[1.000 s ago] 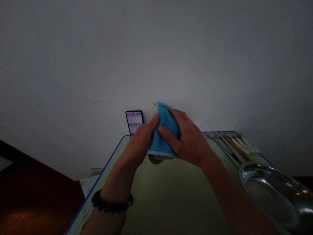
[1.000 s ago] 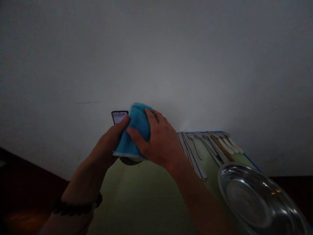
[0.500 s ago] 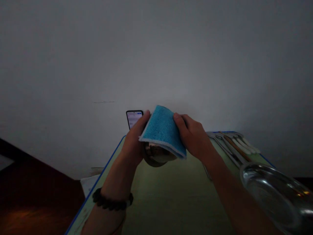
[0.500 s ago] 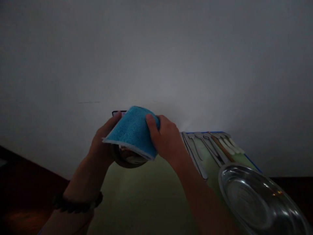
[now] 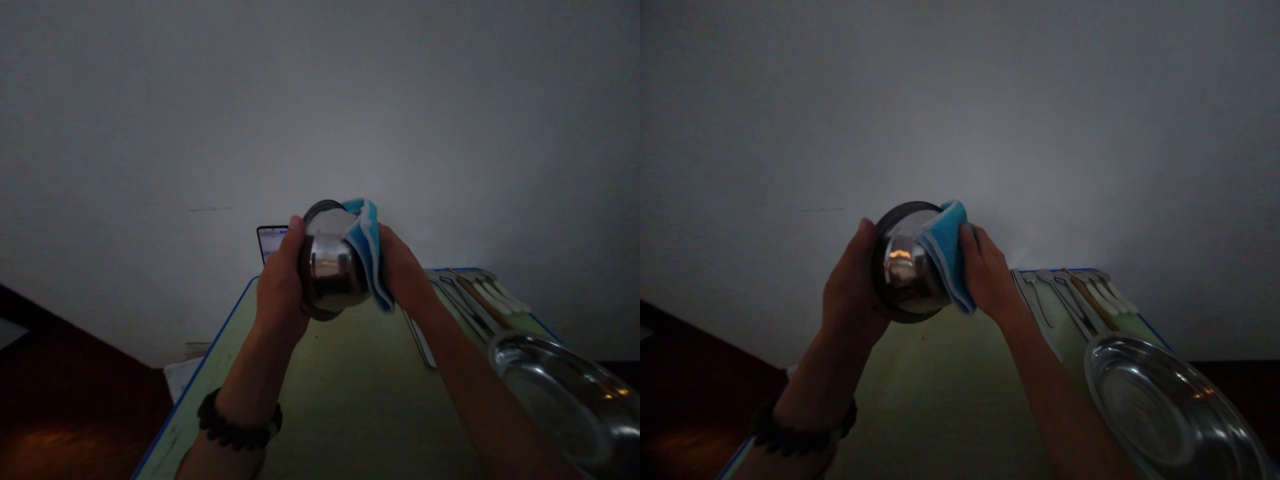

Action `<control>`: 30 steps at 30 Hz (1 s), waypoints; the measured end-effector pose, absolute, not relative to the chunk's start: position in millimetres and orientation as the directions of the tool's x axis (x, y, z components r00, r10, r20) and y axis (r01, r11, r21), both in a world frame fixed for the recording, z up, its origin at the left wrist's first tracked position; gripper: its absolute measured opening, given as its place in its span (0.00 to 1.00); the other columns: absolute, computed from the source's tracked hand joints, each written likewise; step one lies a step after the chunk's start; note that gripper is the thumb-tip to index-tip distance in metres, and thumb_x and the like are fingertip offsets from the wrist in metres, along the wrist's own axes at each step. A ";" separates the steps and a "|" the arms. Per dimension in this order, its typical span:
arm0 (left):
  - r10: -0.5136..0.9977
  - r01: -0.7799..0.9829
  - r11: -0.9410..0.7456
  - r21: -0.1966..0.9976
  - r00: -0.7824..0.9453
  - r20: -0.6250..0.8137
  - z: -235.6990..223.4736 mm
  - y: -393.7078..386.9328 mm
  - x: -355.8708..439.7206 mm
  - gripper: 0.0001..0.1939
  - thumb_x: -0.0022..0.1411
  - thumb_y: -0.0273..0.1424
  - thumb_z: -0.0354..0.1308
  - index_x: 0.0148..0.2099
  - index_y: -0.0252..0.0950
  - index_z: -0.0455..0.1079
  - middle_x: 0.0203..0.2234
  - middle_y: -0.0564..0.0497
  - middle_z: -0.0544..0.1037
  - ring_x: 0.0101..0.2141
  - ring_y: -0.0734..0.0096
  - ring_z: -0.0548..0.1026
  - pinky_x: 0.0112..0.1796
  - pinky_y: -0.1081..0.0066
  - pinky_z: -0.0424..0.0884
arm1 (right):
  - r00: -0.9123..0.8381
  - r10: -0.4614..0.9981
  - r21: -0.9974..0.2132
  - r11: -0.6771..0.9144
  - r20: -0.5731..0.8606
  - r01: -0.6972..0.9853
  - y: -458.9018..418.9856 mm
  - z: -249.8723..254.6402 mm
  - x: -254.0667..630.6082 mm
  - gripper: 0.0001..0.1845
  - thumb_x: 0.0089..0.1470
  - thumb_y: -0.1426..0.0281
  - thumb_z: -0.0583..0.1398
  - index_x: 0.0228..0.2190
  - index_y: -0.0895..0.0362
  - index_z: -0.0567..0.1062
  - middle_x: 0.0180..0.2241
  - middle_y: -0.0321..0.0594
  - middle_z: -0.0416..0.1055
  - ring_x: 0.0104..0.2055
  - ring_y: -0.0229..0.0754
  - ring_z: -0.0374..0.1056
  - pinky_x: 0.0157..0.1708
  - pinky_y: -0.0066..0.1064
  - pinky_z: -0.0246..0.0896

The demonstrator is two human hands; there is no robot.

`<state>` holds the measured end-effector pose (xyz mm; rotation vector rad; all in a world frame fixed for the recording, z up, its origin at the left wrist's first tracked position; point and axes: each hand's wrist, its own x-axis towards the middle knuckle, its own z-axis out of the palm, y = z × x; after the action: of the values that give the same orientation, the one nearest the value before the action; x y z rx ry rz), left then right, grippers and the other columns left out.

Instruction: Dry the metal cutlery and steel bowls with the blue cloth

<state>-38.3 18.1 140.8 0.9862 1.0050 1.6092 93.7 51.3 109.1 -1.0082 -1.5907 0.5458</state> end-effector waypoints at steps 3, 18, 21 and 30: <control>0.960 -0.553 -0.259 0.792 -0.237 0.148 138.3 25.9 -36.5 0.19 0.60 0.44 0.47 0.36 0.35 0.71 0.24 0.52 0.77 0.33 0.68 0.75 0.36 0.72 0.70 | 0.044 0.829 -0.808 0.528 0.557 0.261 47.6 107.8 85.4 0.24 0.57 0.55 0.46 0.50 0.54 0.62 0.50 0.44 0.64 0.53 0.46 0.59 0.54 0.47 0.50; 0.969 -0.787 -0.247 0.565 -0.182 0.170 134.6 37.4 -47.3 0.23 0.66 0.37 0.35 0.50 0.33 0.66 0.41 0.46 0.77 0.53 0.65 0.65 0.53 0.65 0.61 | -0.141 0.779 -0.708 0.617 0.610 0.343 48.9 105.6 88.5 0.57 0.35 0.48 0.63 0.59 0.55 0.42 0.61 0.50 0.42 0.62 0.53 0.41 0.59 0.51 0.42; 0.973 -0.800 -0.231 0.553 -0.192 0.129 136.0 39.5 -49.2 0.23 0.66 0.36 0.35 0.52 0.31 0.64 0.43 0.45 0.76 0.53 0.65 0.64 0.52 0.65 0.61 | -0.197 0.767 -0.719 0.642 0.611 0.266 53.5 103.0 93.3 0.42 0.45 0.51 0.58 0.56 0.55 0.51 0.57 0.48 0.54 0.59 0.49 0.50 0.58 0.47 0.46; 0.979 -0.744 -0.197 0.639 -0.189 0.081 115.6 50.0 -37.9 0.23 0.61 0.44 0.46 0.49 0.33 0.67 0.47 0.44 0.73 0.54 0.60 0.64 0.51 0.64 0.63 | -0.015 0.711 -0.653 0.654 0.703 0.381 48.2 101.1 79.4 0.34 0.49 0.54 0.55 0.53 0.56 0.56 0.54 0.49 0.58 0.57 0.49 0.54 0.56 0.49 0.47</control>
<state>-37.9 50.0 115.6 0.5735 0.5556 1.7090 79.4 48.2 101.1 -0.9132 -1.6306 0.3308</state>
